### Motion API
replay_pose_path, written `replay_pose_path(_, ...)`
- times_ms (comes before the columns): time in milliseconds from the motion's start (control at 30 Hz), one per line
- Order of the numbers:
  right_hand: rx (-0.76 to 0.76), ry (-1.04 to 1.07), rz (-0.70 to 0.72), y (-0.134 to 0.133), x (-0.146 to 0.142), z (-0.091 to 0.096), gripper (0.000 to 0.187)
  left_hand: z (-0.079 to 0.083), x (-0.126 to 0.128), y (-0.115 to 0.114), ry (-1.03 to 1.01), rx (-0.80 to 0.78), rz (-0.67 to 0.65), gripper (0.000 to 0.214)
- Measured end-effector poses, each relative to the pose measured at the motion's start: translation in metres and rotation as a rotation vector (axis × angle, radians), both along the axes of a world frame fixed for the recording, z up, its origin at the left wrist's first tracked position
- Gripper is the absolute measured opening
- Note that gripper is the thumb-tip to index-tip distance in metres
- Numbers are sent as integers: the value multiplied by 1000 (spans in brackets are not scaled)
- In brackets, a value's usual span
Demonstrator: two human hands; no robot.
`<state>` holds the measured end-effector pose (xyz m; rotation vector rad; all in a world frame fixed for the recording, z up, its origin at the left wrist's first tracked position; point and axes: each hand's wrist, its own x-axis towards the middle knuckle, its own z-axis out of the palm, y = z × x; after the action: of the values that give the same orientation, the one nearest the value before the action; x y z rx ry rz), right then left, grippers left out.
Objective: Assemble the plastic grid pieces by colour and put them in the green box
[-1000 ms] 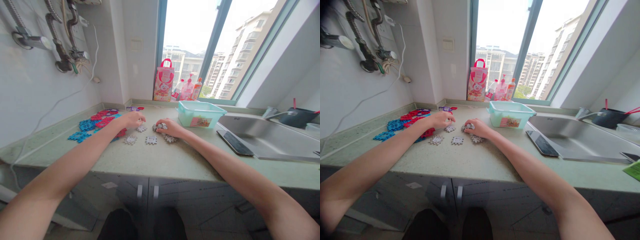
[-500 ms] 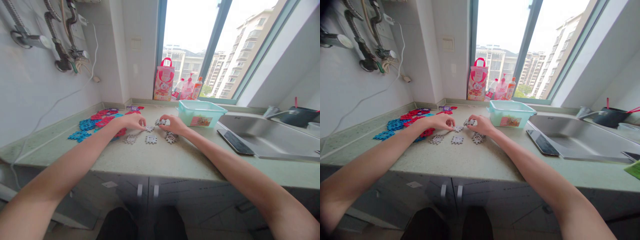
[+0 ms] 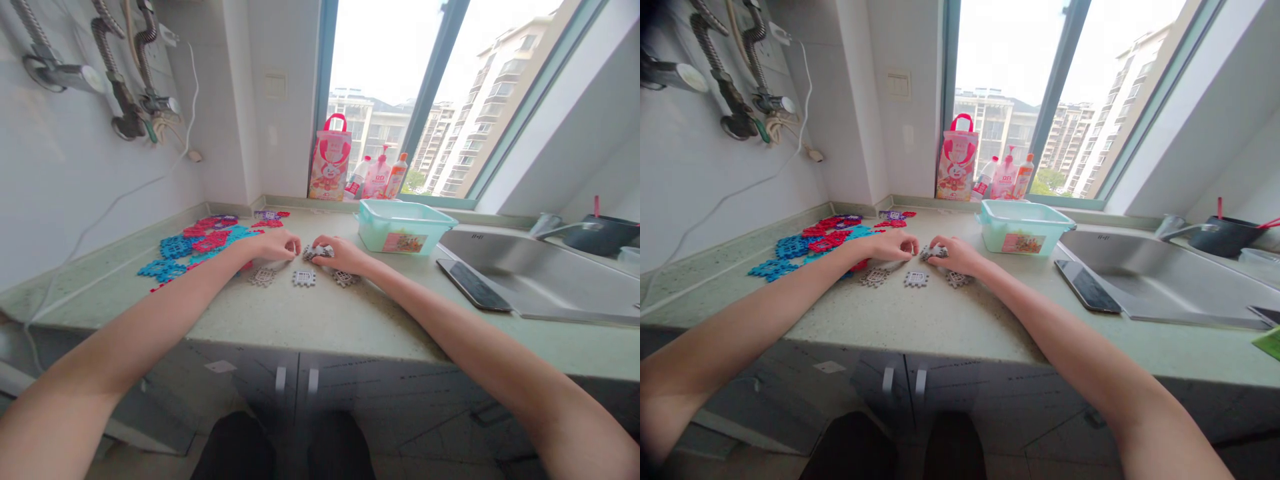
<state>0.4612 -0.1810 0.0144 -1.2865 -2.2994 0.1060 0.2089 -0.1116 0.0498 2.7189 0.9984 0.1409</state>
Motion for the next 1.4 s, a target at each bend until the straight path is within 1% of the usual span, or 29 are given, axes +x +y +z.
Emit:
replay_pose_path(67,-19,-3,5,-1,2,1,38,-1,0,0,7,-1,7,37)
replay_pose_path(167,-20,-16,-2,-2,4,3,38,-2,0,1,1,-10,9,36)
replay_pose_path(267,10,-28,-3,-4,4,5,38,-3,-3,4,-11,-25,3,32)
replay_pose_path(367,52,16,29,-11,2,11,37,-3,-7,7,-3,-1,29,29)
replay_pose_path(433,78,74,91,-21,-3,18,36,-3,-11,9,17,32,58,27)
replay_pose_path(533,91,144,244,-37,-12,26,34,-1,-15,11,48,70,87,25)
replay_pose_path(600,79,141,322,-45,-18,29,32,0,-17,12,56,81,96,24)
replay_pose_path(667,48,87,353,-49,-22,28,32,0,-17,12,60,88,101,24)
replay_pose_path(800,-22,-72,342,-48,-22,23,38,-1,-17,12,65,87,101,23)
replay_pose_path(933,-52,-145,293,-49,-20,24,46,-2,-17,13,53,86,94,24)
replay_pose_path(1067,-51,-162,236,-51,-23,26,42,-1,-17,12,46,85,106,24)
replay_pose_path(1267,13,-199,228,-55,-28,27,38,-2,-18,14,34,70,101,22)
replay_pose_path(1400,127,-92,148,-52,-24,31,37,-5,-18,17,26,73,95,24)
